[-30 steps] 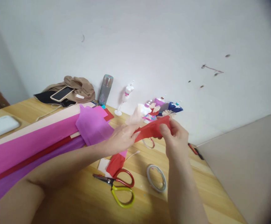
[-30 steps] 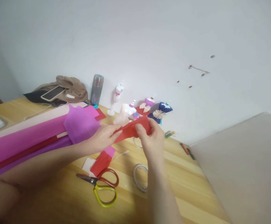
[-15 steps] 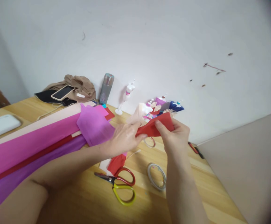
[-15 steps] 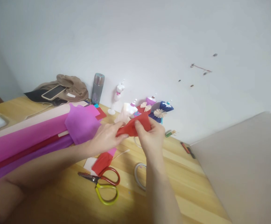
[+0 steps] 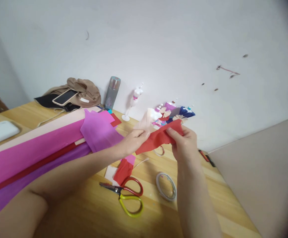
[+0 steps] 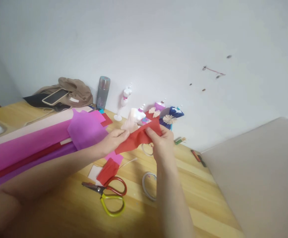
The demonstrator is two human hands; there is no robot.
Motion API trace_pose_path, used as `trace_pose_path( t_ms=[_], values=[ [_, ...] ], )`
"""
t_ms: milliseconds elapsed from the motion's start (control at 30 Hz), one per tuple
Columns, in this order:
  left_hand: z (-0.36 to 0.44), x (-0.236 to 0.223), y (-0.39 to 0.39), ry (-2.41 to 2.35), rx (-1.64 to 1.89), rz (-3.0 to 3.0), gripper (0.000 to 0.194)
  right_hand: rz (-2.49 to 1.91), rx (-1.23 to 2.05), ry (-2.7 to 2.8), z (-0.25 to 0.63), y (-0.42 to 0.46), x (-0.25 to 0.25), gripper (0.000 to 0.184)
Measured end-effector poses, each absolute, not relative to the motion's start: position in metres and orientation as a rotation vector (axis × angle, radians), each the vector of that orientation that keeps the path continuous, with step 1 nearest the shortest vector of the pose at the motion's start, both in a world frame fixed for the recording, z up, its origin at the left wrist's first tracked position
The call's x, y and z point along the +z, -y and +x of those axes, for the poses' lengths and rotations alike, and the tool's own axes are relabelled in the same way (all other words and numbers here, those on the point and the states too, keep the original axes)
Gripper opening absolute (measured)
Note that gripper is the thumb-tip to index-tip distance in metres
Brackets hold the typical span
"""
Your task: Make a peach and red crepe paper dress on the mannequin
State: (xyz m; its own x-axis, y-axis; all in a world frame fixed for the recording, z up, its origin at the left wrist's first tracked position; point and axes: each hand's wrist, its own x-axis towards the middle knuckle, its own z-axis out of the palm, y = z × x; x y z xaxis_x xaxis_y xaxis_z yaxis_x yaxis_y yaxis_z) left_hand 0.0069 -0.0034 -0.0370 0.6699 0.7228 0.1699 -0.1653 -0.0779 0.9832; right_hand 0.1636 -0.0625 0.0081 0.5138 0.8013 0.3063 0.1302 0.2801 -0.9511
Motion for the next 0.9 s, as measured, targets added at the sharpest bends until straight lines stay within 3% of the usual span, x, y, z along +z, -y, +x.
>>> trace_pose_path(
  t_ms=[200,400,633,900],
  values=[
    [0.0073,-0.0335,0.0023,-0.365,0.721,1.490,0.018,-1.243,0.676,1.012,0.1633,0.0632,0.0137,0.018],
    [0.0074,-0.0380,-0.0005,-0.168,0.553,1.174,0.025,-1.217,0.764,1.044,0.1587,0.0638,0.0147,0.019],
    [0.0042,-0.0398,-0.0029,-0.263,0.574,1.127,0.036,-1.231,0.745,1.009,0.1572,0.0637,0.0116,0.018],
    [0.0022,-0.0383,-0.0037,-0.402,0.671,1.430,0.031,-1.280,0.607,1.158,0.1622,0.0702,0.0071,0.037]
  ],
)
